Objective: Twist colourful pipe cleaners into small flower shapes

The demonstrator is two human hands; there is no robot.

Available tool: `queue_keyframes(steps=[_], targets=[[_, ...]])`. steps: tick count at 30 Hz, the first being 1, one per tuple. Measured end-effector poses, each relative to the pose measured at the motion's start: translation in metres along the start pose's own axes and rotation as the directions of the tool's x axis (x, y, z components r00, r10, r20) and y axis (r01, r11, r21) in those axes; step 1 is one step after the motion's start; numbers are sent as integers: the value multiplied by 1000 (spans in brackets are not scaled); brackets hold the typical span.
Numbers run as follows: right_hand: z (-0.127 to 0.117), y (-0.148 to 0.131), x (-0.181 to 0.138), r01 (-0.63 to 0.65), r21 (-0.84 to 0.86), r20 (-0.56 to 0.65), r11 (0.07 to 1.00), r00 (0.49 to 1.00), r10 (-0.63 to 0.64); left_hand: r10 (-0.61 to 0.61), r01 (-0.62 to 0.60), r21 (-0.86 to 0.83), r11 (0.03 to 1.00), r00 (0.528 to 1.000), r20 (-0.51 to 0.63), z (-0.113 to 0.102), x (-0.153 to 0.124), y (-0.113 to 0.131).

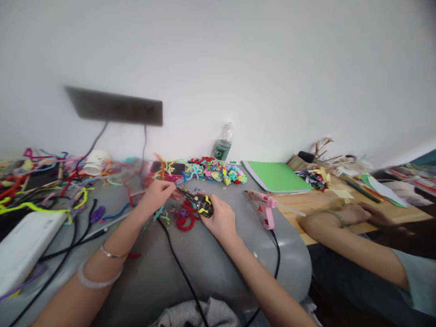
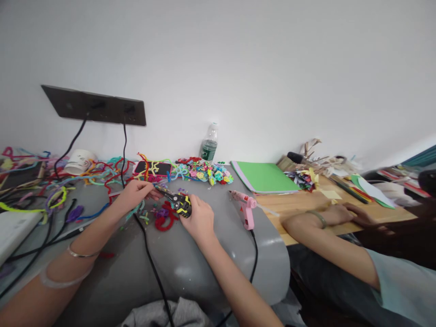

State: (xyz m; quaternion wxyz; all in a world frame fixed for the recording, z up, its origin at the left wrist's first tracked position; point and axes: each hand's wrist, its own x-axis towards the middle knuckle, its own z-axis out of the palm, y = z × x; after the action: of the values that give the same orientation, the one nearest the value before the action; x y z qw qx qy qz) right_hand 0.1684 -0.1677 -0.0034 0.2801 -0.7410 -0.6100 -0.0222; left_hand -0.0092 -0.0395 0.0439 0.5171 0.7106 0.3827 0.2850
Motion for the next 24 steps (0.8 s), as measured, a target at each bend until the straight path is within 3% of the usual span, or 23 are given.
queue_keyframes(steps=[14, 24], targets=[[1, 1, -2, -20, 15, 32, 1000, 999, 20, -36, 36, -20, 999, 999, 1, 0, -3, 12], [-3, 3, 0, -11, 32, 40, 999, 999, 10, -26, 30, -70, 997, 998, 53, -1, 1, 2]])
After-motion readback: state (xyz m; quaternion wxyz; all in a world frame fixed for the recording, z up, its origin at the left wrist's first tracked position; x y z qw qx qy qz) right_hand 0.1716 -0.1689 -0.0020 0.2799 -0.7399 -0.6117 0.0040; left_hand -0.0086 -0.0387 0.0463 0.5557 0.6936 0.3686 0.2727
